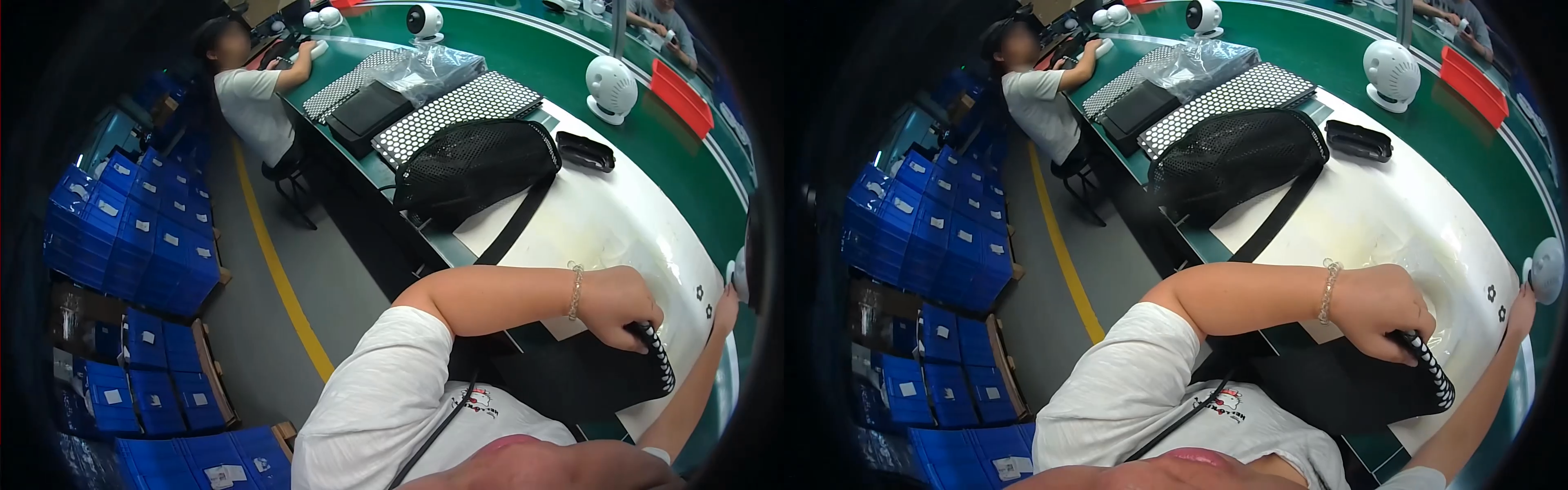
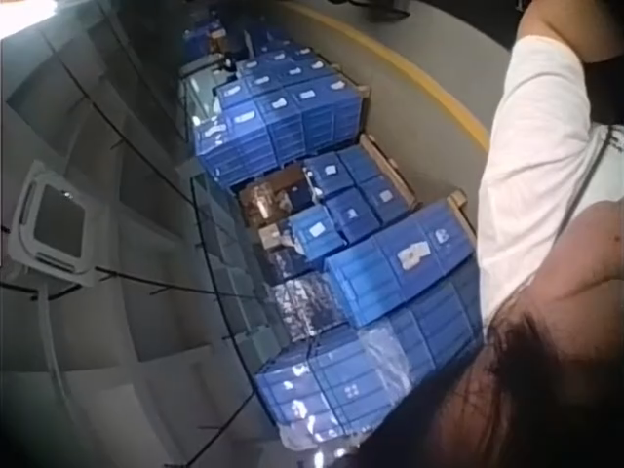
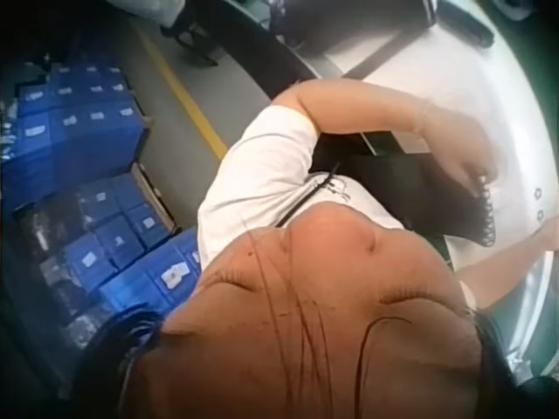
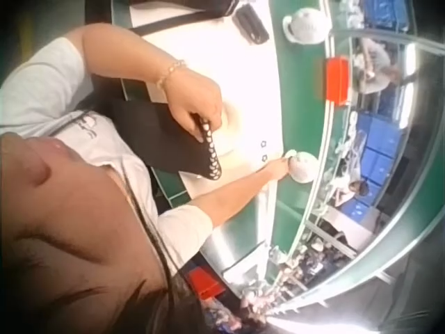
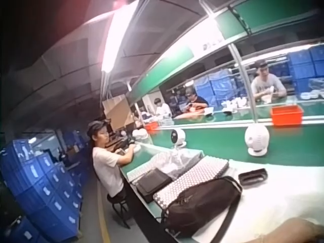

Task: Assembling white spherical lighting or camera fixtures on a production line.

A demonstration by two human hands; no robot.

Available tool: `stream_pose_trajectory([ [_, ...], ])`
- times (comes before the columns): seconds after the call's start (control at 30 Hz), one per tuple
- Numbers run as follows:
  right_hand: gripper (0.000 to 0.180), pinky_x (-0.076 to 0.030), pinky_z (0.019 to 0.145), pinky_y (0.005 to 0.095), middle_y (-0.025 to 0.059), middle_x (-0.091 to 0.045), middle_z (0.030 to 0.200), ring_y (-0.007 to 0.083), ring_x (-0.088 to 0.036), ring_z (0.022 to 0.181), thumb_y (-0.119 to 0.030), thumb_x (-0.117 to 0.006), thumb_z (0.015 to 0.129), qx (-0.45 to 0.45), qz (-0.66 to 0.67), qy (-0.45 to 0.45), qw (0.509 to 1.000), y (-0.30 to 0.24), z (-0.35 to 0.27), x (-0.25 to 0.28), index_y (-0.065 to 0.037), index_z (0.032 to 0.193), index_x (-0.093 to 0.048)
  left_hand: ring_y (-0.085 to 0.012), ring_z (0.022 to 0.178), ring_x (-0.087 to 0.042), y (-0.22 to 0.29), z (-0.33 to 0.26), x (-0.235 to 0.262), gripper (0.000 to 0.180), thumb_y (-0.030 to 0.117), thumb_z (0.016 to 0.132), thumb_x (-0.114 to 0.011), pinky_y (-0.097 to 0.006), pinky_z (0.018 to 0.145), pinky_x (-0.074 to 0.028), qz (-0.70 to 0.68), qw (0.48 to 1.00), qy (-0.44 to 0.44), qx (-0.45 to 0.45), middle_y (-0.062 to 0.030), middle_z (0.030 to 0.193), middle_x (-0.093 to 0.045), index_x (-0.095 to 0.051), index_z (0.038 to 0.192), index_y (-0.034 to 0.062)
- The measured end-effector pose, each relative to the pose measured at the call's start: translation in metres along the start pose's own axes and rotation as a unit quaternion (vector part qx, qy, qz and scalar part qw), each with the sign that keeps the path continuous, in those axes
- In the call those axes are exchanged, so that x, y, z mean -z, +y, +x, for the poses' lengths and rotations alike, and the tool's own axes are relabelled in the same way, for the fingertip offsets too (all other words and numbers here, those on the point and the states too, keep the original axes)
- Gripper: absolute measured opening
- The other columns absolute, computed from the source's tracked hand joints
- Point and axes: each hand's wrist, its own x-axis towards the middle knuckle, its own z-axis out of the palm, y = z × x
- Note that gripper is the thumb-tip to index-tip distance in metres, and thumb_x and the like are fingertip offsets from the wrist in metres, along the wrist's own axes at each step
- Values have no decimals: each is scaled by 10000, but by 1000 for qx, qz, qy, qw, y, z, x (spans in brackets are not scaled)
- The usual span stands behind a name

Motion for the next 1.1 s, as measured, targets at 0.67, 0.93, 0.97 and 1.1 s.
stream_pose_trajectory([
  [0.67, 413, -314, 969, 315, 163, -481, 1204, 278, -449, 1118, -34, -312, 811, 71, 215, 27, 974, -38, -42, 24, -5, 1197, -456, -94, 473, -394, -27, 1, 7, 306, 278, 684, -707, -259, 439, -298, -171, 959, -2, 227, -35, 498, -442, -568, 813, 38],
  [0.93, 407, -325, 960, 311, 154, -493, 1189, 272, -459, 1107, -37, -325, 810, 88, 213, 30, 973, -32, -39, 17, -15, 1192, -462, -92, 454, -352, -31, 1, 3, 319, 303, 685, -710, -264, 429, -263, -170, 960, 9, 221, -29, 483, -413, -569, 805, 43],
  [0.97, 411, -328, 957, 310, 151, -495, 1187, 271, -459, 1107, -32, -327, 805, 81, 218, 32, 972, -33, -39, 17, -19, 1193, -463, -94, 458, -355, -31, 2, 3, 323, 304, 685, -710, -266, 431, -265, -167, 960, 9, 222, -31, 485, -414, -568, 805, 40],
  [1.1, 411, -343, 944, 309, 137, -504, 1177, 269, -466, 1098, -26, -331, 795, 70, 209, 43, 974, -35, -39, 16, -31, 1181, -474, -103, 470, -368, -31, 1, 3, 333, 304, 686, -708, -271, 440, -276, -162, 961, 7, 223, -39, 494, -423, -564, 807, 30],
])
